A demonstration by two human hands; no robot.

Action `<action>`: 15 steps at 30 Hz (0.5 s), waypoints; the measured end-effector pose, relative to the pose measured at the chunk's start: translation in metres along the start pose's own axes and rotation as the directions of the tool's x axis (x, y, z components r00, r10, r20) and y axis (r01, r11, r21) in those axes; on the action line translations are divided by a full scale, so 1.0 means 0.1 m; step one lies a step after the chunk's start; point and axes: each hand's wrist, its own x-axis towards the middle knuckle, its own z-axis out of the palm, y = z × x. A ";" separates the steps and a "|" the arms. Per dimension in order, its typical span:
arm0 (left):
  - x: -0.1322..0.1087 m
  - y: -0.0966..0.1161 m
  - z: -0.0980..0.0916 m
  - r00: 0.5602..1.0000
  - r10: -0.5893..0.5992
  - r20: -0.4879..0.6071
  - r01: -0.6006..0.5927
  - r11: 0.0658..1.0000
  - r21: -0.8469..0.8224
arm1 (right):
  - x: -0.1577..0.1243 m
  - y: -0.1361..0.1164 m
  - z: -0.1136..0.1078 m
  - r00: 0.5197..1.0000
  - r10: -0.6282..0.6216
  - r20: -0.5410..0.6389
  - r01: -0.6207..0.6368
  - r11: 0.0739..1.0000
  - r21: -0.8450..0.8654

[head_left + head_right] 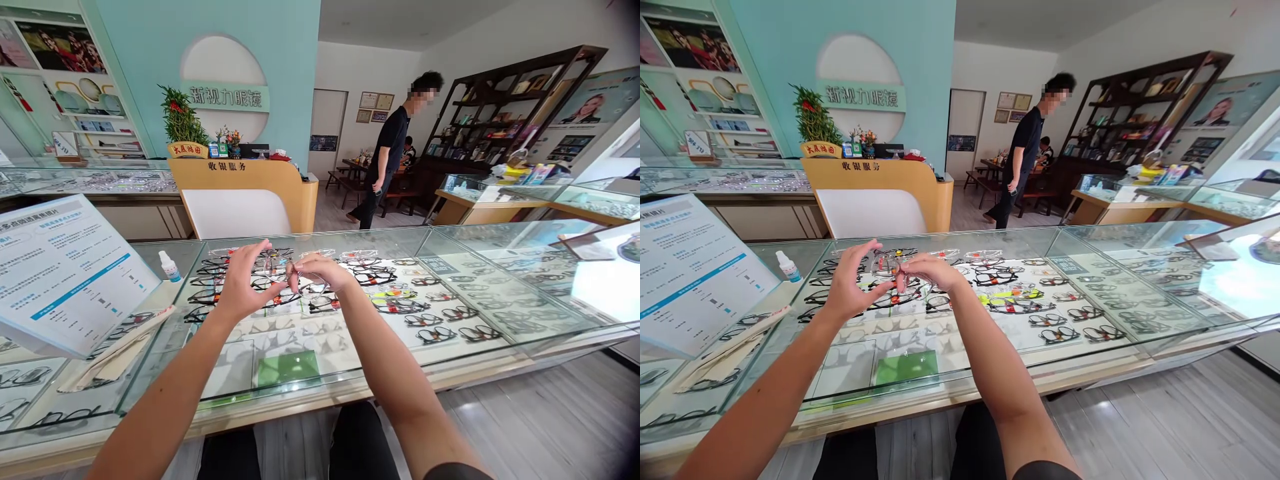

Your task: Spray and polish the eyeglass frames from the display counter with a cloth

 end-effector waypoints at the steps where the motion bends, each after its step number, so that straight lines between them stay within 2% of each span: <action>1: 0.00 -0.01 0.00 1.000 -0.004 -0.006 0.004 1.000 -0.003 | 0.00 0.00 -0.01 1.000 0.005 0.019 -0.005 1.000 0.003; 7: -0.01 -0.02 0.00 0.999 -0.042 -0.026 0.041 0.999 -0.015 | -0.02 0.02 -0.02 0.999 0.012 0.036 -0.011 1.000 -0.027; 9: -0.01 -0.01 -0.01 0.998 -0.045 -0.040 0.045 0.999 -0.007 | -0.01 0.03 -0.03 0.999 -0.007 -0.049 0.004 0.999 -0.046; 10: -0.01 -0.01 -0.01 0.997 -0.044 -0.058 0.044 0.999 0.004 | 0.00 0.04 -0.04 0.990 -0.034 -0.136 0.025 0.998 -0.066; 11: -0.01 -0.01 -0.02 0.995 -0.041 -0.087 0.043 0.999 0.018 | 0.01 0.05 -0.04 0.965 -0.079 -0.251 0.056 0.994 -0.098; 12: -0.01 -0.01 -0.02 0.991 -0.040 -0.126 0.045 0.998 0.035 | 0.02 0.06 -0.04 0.914 -0.143 -0.380 0.093 0.985 -0.147; 14: -0.01 -0.01 -0.03 0.975 -0.058 -0.215 0.073 0.995 0.062 | 0.03 0.07 -0.02 0.745 -0.303 -0.594 0.168 0.947 -0.272; 15: 0.00 -0.01 -0.04 0.963 -0.079 -0.258 0.100 0.993 0.068 | 0.03 0.08 0.00 0.651 -0.386 -0.653 0.201 0.918 -0.342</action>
